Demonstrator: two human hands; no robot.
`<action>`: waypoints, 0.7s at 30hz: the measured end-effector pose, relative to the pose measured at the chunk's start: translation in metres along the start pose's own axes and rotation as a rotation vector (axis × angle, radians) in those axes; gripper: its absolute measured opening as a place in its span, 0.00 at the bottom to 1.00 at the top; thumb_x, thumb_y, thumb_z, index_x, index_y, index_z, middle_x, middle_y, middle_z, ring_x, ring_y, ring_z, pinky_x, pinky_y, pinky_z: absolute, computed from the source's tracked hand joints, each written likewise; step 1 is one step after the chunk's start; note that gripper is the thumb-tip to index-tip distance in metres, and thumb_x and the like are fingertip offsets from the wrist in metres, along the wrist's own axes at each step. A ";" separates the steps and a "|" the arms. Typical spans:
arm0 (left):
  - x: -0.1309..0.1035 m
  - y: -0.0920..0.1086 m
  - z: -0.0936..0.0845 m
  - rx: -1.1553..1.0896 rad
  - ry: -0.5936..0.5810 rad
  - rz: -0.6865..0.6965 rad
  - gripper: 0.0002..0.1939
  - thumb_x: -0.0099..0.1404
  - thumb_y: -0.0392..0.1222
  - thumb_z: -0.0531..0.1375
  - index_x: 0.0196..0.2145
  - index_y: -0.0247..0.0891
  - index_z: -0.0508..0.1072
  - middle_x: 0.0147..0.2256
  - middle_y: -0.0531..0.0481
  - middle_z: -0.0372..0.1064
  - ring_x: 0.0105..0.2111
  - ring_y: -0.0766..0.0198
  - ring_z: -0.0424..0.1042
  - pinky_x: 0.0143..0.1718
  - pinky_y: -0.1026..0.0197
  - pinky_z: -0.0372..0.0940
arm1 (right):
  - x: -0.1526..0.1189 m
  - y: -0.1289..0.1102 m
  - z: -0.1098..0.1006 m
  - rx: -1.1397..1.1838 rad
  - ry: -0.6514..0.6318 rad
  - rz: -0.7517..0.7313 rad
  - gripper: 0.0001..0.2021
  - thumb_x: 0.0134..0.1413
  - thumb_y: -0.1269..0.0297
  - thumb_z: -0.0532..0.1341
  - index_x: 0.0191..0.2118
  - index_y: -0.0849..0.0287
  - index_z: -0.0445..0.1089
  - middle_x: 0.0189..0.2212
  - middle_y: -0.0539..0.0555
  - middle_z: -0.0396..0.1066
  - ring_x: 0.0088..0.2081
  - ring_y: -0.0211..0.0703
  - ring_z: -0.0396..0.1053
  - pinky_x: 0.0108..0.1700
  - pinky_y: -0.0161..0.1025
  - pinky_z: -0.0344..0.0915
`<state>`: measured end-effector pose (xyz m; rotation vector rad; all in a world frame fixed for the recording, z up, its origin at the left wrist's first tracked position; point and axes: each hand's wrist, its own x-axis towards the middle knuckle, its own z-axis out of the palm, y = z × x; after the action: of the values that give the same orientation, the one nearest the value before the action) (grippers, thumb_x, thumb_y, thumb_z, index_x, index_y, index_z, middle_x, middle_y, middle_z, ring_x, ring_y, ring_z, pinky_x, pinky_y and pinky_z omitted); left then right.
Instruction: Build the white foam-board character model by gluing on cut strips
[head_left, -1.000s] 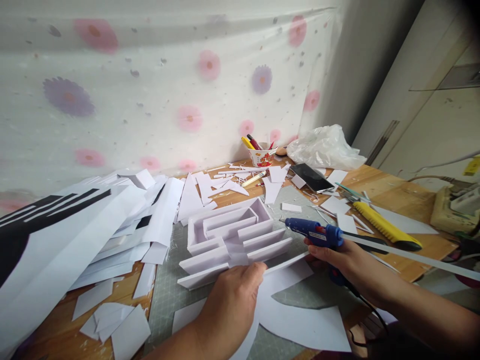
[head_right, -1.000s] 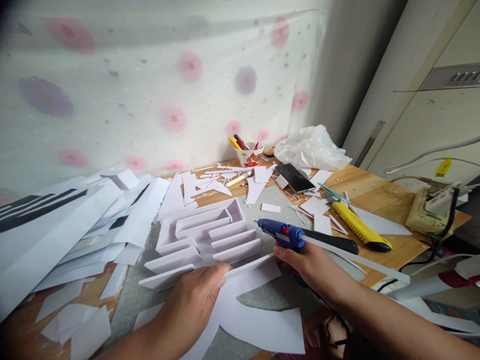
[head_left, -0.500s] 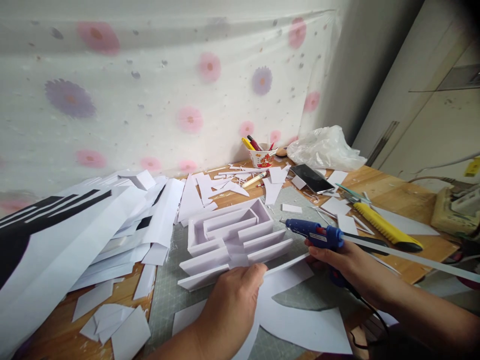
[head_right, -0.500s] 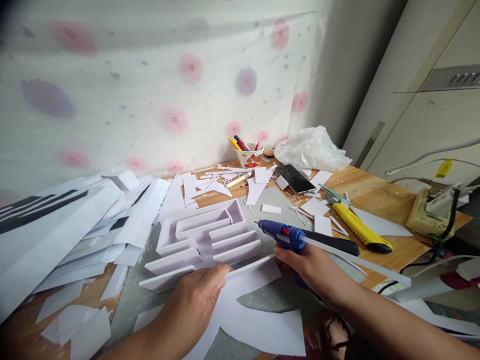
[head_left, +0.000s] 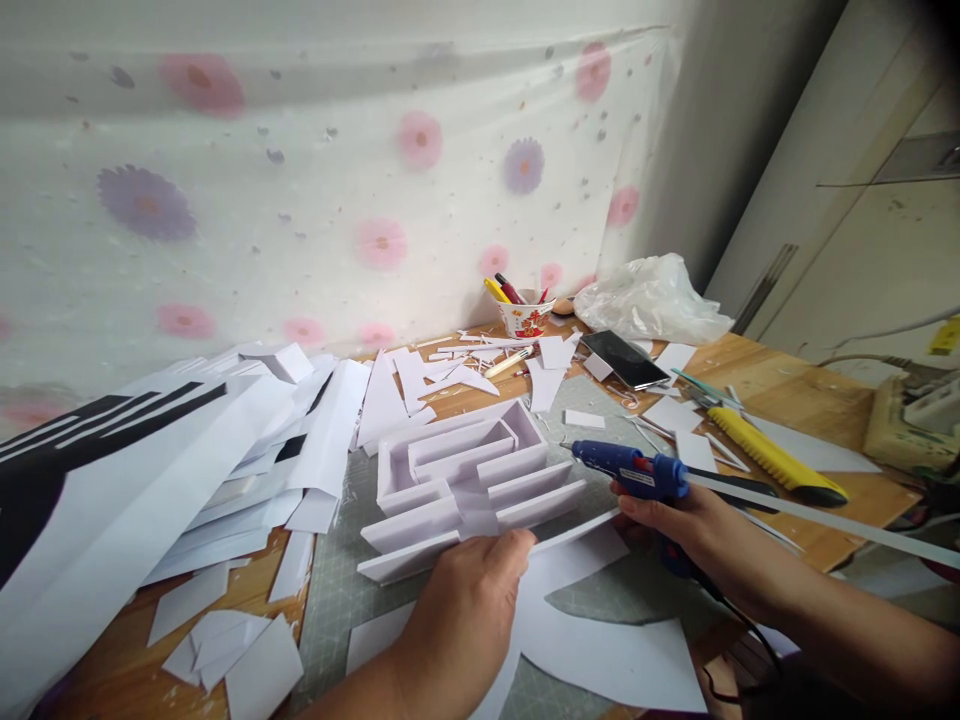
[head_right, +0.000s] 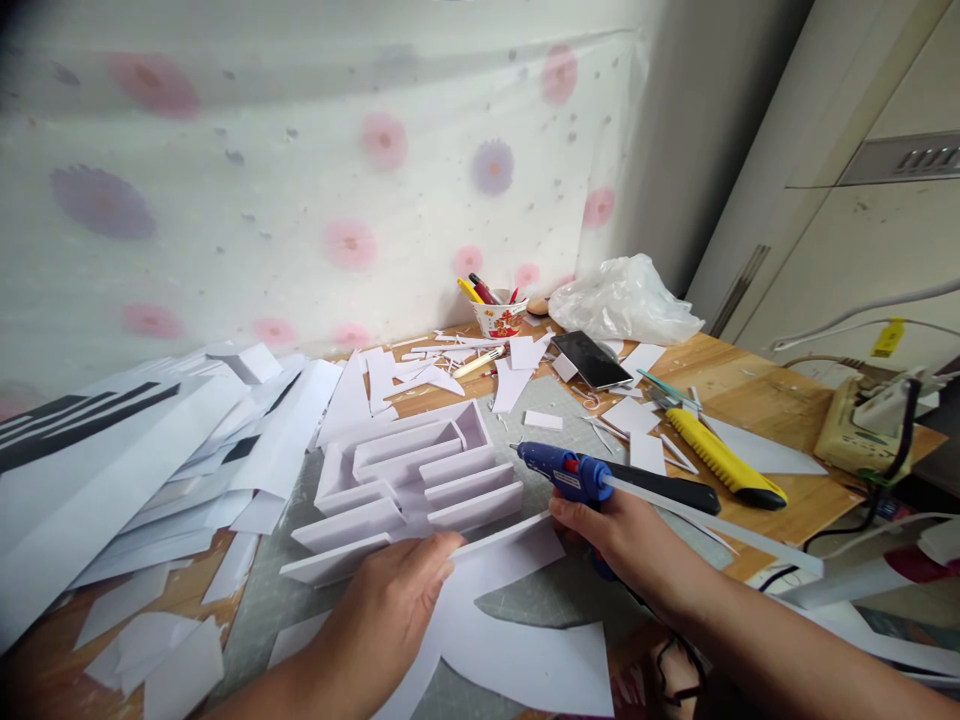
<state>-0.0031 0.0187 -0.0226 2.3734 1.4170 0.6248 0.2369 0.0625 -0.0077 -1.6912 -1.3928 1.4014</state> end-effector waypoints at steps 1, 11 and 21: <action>0.000 0.000 0.000 0.003 0.001 0.000 0.12 0.63 0.29 0.49 0.37 0.39 0.68 0.28 0.52 0.72 0.28 0.63 0.72 0.28 0.64 0.62 | 0.000 -0.001 0.000 0.000 0.002 0.004 0.18 0.38 0.45 0.61 0.26 0.56 0.70 0.27 0.54 0.72 0.34 0.50 0.68 0.29 0.39 0.59; 0.000 0.000 0.001 -0.015 0.001 -0.009 0.10 0.63 0.29 0.49 0.36 0.39 0.68 0.27 0.52 0.72 0.28 0.64 0.71 0.27 0.65 0.61 | -0.002 -0.003 0.001 -0.014 0.003 0.005 0.18 0.38 0.45 0.61 0.25 0.56 0.68 0.25 0.53 0.70 0.29 0.45 0.65 0.28 0.39 0.57; 0.001 0.001 -0.001 -0.003 -0.018 -0.014 0.12 0.63 0.29 0.48 0.37 0.39 0.68 0.28 0.52 0.72 0.28 0.64 0.72 0.28 0.66 0.61 | -0.002 -0.003 0.002 -0.011 0.036 0.018 0.17 0.40 0.47 0.61 0.29 0.56 0.69 0.26 0.53 0.70 0.30 0.45 0.66 0.28 0.38 0.59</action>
<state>-0.0022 0.0193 -0.0204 2.3588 1.4233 0.5998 0.2336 0.0608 -0.0047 -1.7316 -1.3714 1.3684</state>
